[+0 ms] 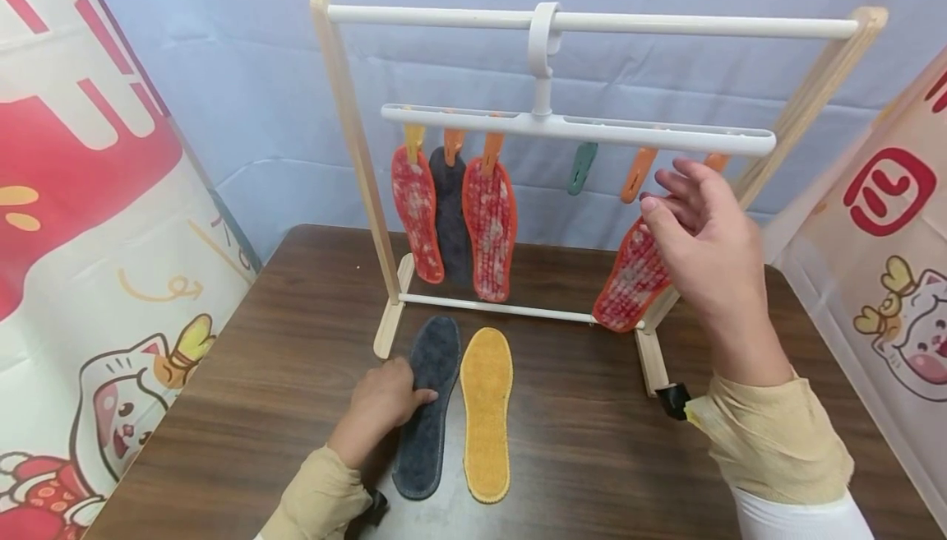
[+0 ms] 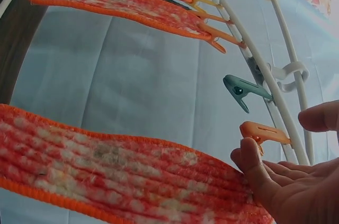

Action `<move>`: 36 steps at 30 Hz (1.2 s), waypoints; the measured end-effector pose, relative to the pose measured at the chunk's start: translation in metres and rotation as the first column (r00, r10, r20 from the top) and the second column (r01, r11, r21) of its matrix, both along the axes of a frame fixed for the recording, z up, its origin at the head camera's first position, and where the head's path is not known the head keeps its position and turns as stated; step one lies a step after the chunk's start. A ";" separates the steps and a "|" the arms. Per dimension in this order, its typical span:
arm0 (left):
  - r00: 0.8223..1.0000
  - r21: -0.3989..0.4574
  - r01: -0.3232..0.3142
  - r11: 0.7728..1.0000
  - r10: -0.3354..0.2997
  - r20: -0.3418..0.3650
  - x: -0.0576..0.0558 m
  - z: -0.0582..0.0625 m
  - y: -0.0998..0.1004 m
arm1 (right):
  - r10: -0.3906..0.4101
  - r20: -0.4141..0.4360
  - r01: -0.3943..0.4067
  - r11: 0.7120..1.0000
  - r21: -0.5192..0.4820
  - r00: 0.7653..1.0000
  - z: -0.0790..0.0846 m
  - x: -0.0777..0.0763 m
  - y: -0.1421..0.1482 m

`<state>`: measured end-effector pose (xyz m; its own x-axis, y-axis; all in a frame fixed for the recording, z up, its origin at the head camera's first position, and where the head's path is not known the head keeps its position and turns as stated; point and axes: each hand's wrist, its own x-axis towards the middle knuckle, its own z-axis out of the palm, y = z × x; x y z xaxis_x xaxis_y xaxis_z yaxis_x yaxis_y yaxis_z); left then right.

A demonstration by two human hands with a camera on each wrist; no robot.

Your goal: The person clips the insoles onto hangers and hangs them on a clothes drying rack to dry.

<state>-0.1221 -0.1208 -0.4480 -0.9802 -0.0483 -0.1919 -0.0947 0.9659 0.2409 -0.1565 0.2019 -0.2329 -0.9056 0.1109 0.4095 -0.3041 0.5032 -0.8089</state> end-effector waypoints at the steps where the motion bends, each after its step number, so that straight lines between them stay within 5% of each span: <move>1: 1.000 0.000 0.005 1.000 -0.005 -0.001 -0.001 0.000 -0.001 | -0.002 0.020 0.002 1.000 0.014 1.000 0.000 -0.001 -0.001; 13: 0.998 0.041 0.053 0.998 -0.052 -0.021 -0.011 -0.005 -0.008 | -0.032 0.101 0.034 0.999 -0.017 0.994 0.004 -0.016 -0.010; 25: 0.994 0.059 0.107 0.993 -0.106 -0.021 -0.021 -0.009 -0.013 | -0.107 0.071 0.105 0.994 0.040 0.992 0.004 -0.028 -0.014; 36: 0.990 0.078 0.143 0.987 -0.141 -0.025 -0.030 -0.009 -0.018 | -0.149 0.056 0.150 0.988 -0.021 0.987 0.004 -0.031 -0.018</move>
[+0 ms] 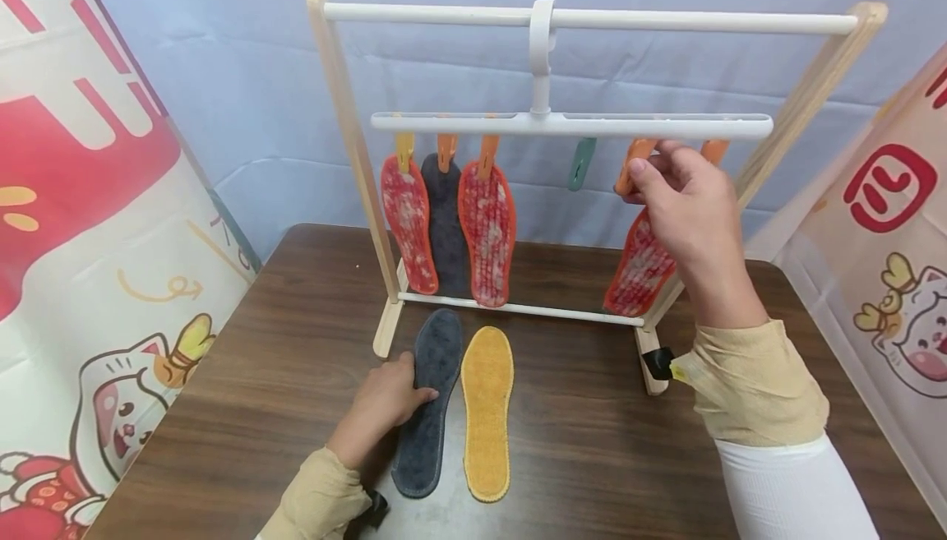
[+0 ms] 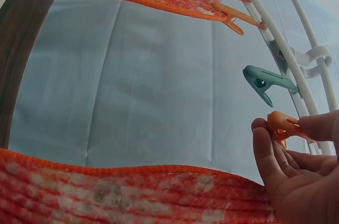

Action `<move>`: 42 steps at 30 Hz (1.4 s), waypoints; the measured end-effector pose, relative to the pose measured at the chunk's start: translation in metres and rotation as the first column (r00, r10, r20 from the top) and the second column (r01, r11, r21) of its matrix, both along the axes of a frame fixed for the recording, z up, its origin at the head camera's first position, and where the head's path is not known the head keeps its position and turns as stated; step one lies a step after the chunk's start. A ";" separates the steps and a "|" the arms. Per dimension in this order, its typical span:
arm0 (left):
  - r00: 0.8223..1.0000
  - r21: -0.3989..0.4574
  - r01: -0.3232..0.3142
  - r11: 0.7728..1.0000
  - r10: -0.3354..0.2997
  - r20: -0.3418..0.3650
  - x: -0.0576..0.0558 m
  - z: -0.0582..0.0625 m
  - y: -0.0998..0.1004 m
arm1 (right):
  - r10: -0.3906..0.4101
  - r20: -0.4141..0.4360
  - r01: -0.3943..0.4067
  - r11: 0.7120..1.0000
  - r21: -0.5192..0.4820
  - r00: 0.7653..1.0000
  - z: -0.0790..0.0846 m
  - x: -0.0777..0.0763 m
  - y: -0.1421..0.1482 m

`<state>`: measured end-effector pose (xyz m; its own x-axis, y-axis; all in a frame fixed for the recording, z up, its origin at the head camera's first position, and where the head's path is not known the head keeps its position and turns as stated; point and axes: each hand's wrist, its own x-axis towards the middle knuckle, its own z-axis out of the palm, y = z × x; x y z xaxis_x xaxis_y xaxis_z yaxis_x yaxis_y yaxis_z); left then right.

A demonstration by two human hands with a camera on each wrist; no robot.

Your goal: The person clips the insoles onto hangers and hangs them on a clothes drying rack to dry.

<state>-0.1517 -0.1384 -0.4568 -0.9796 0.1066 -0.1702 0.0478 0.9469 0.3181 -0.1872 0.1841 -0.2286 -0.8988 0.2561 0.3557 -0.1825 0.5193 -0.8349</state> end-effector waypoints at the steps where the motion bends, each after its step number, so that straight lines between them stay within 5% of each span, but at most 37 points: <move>1: 1.000 0.001 -0.002 1.000 0.002 -0.001 0.000 0.000 0.001 | 0.007 0.000 -0.007 1.000 -0.012 1.000 0.001 0.000 0.000; 13: 1.000 0.028 -0.019 0.999 0.019 -0.017 0.005 0.004 0.006 | 0.144 -0.054 -0.150 0.978 -0.145 0.988 0.008 -0.005 -0.002; 20: 0.999 0.050 -0.031 0.998 0.032 -0.027 0.006 0.004 0.008 | 0.143 -0.053 -0.149 0.982 -0.120 0.988 0.009 -0.006 -0.002; 26: 0.999 0.064 -0.022 0.998 0.025 -0.044 0.007 0.003 0.008 | 0.236 -0.091 -0.253 0.924 -0.287 0.967 0.009 -0.006 -0.002; 34: 1.000 0.080 -0.012 0.997 0.015 -0.026 0.010 0.006 0.008 | 0.215 -0.055 -0.222 0.944 -0.243 0.975 0.009 -0.006 0.000; 42: 0.999 0.100 -0.011 0.995 0.014 -0.039 0.015 0.011 0.010 | 0.267 -0.116 -0.291 0.892 -0.347 0.957 0.007 -0.006 0.000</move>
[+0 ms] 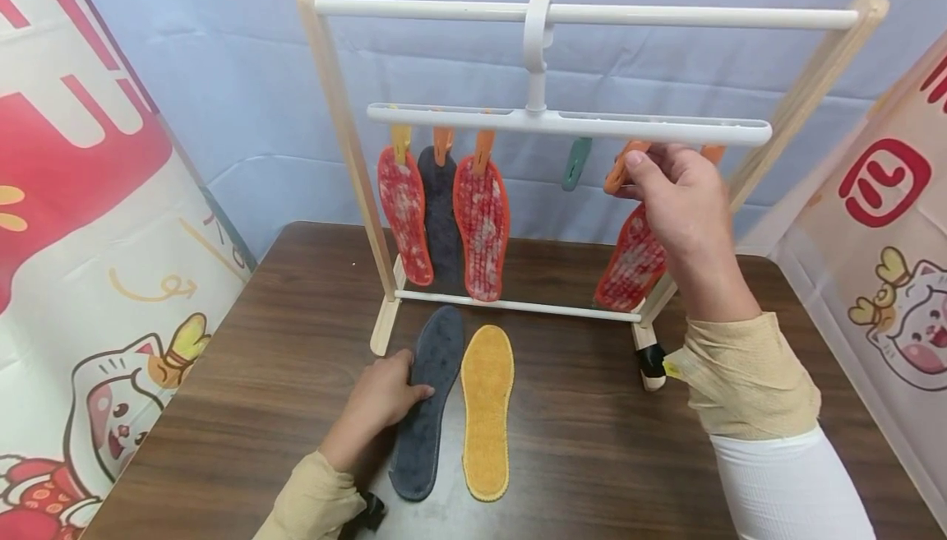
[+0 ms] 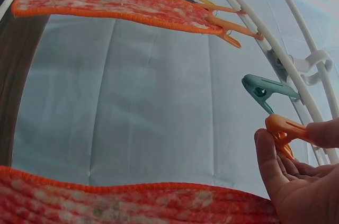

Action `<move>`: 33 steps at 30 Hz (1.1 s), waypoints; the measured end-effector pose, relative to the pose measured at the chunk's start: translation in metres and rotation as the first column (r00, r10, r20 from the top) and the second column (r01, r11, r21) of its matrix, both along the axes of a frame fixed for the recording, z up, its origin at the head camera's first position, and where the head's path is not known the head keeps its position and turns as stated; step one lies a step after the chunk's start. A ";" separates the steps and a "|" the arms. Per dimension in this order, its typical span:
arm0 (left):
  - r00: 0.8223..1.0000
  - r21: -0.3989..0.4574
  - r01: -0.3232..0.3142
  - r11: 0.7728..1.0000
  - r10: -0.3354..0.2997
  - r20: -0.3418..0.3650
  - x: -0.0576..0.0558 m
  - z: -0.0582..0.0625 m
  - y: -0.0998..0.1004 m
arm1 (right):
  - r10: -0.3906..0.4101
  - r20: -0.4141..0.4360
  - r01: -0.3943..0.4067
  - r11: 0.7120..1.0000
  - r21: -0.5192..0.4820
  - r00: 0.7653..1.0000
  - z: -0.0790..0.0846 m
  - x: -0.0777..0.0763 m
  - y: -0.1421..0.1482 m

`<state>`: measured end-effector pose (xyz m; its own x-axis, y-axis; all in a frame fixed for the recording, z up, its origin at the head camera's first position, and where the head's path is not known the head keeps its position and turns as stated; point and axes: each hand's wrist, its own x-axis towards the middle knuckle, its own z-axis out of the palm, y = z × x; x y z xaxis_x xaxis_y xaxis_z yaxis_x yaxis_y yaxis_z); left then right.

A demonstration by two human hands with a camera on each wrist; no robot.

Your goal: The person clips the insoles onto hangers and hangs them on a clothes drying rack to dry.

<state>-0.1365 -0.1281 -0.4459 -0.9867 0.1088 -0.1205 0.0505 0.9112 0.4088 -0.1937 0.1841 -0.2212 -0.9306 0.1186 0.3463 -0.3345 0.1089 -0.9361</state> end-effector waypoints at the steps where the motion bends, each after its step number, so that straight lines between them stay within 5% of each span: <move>1: 1.000 0.004 -0.002 1.000 0.002 -0.004 0.001 0.001 0.000 | 0.001 -0.006 -0.001 1.000 0.000 1.000 0.000 0.000 0.000; 18: 0.996 0.027 0.020 0.999 -0.018 -0.086 0.009 0.007 0.001 | 0.021 -0.061 -0.019 1.000 0.021 0.998 -0.004 -0.001 0.000; 33: 0.984 0.076 0.102 0.992 -0.090 -0.151 0.017 0.018 0.019 | -0.069 -0.077 0.068 0.997 -0.018 0.995 -0.006 -0.002 0.000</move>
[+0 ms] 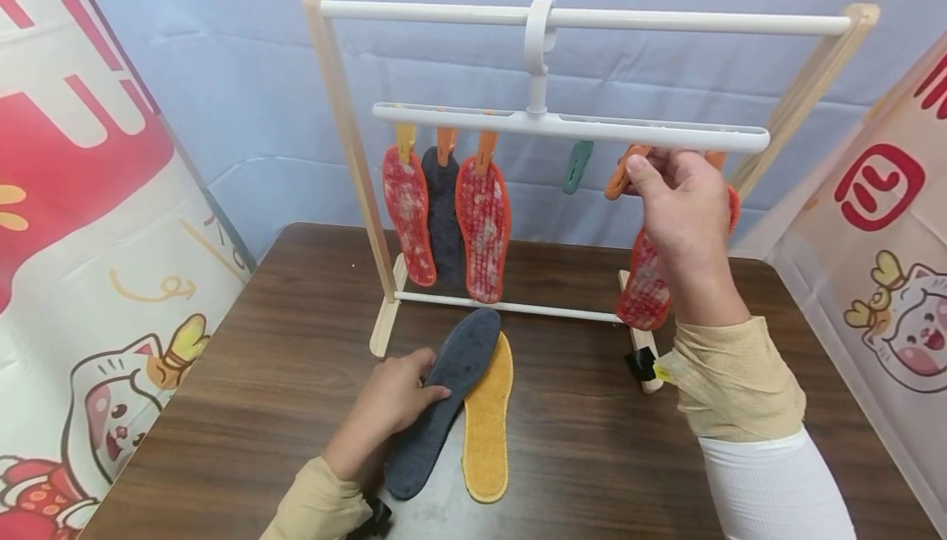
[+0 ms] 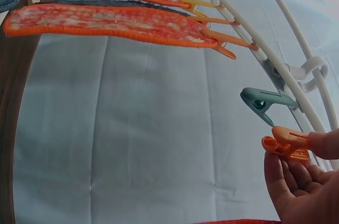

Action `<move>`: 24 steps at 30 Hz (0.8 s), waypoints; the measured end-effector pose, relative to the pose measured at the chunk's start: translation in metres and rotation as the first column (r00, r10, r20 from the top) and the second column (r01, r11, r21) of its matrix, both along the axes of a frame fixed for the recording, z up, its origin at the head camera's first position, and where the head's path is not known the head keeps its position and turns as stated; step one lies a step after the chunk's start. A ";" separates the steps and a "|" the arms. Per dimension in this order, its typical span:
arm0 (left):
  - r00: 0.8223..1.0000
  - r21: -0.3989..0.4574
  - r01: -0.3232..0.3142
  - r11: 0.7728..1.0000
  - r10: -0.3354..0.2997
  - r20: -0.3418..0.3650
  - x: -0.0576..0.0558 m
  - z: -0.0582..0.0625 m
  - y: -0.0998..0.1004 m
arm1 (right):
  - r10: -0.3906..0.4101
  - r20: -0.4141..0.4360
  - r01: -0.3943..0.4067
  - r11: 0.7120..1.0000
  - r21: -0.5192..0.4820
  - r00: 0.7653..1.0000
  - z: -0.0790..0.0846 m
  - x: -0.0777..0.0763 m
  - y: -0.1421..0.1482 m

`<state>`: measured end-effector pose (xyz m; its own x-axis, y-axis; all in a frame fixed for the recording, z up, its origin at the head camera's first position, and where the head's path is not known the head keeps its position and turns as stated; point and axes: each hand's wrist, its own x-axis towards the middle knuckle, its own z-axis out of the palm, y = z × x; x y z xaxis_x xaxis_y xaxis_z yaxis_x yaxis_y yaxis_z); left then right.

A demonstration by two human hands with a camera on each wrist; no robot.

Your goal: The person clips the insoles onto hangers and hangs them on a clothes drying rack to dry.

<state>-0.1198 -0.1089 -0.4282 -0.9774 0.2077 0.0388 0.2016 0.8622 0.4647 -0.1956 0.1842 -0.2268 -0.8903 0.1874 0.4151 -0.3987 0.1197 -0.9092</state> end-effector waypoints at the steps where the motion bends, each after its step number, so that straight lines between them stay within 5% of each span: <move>1: 1.000 0.005 0.007 1.000 -0.007 -0.002 -0.001 0.000 0.001 | 0.001 -0.010 -0.001 1.000 -0.010 1.000 0.000 0.000 0.000; 7: 0.999 0.024 0.040 0.999 -0.039 -0.028 -0.005 0.000 0.009 | 0.021 -0.070 -0.025 0.998 -0.063 0.997 -0.001 0.000 0.000; 24: 0.992 0.094 0.101 0.990 -0.092 -0.087 -0.016 -0.003 0.024 | 0.026 -0.055 -0.029 0.998 -0.052 0.998 -0.002 0.001 -0.002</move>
<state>-0.1353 -0.0852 -0.4315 -0.9457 0.2921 0.1428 0.3226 0.7880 0.5244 -0.1941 0.1820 -0.2283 -0.8717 0.1864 0.4532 -0.4501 0.0608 -0.8909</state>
